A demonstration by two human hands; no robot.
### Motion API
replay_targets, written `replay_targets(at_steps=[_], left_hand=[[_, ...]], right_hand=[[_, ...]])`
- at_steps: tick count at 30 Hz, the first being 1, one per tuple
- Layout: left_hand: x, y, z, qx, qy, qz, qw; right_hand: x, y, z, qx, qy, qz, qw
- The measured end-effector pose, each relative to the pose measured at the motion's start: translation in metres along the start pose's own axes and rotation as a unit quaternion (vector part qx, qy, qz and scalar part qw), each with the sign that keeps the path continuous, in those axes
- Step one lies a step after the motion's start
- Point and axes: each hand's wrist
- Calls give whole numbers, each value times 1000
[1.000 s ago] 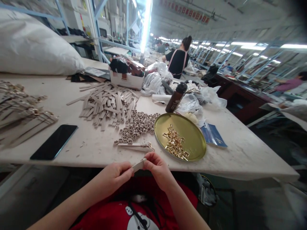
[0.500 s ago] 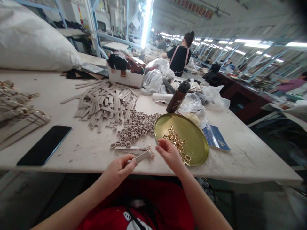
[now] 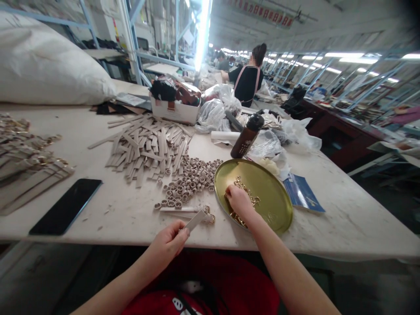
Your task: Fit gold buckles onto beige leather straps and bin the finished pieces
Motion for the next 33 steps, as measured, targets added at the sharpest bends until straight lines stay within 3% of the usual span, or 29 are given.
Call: replay_targets(at_steps=[2, 4, 6, 9, 12, 15, 17, 21, 23, 29, 33], left_hand=[[-2, 0, 2, 23, 6, -19, 1000], [-4, 1, 5, 36, 18, -28, 999], [-3, 4, 10, 42, 24, -26, 998], [-1, 8, 20, 42, 12, -17, 999], [-2, 8, 33, 39, -23, -19, 999], [-6, 4, 43, 35, -64, -20, 997], [-8, 2, 48, 35, -79, -8, 996], [-2, 3, 53, 45, -76, 10, 996], [2, 5, 55, 36, -59, 20, 997], [1, 0, 56, 6, -78, 63, 995], [-1, -7, 51, -14, -86, 75, 993]], right_hand=[[-4, -13, 15, -13, 7, -72, 997], [-11, -31, 36, -15, -10, -257, 966], [-17, -52, 58, 1, -59, -482, 874], [-22, -79, 88, 58, -117, -651, 748], [-20, -92, 107, 120, -175, -714, 668], [-19, -98, 119, 150, -217, -738, 621], [-19, -102, 126, 146, -226, -736, 621], [-14, -117, 141, 101, -208, -684, 692], [-10, -123, 148, 96, -185, -674, 709], [-1, -125, 157, 90, -136, -685, 710], [3, -121, 157, 114, -167, -685, 700]])
Point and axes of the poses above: each hand's wrist, its own z-axis away from the middle knuckle, its own x-axis out of the palm, y = z × x, and after that the axes turned 3 degrees about y, right-handed
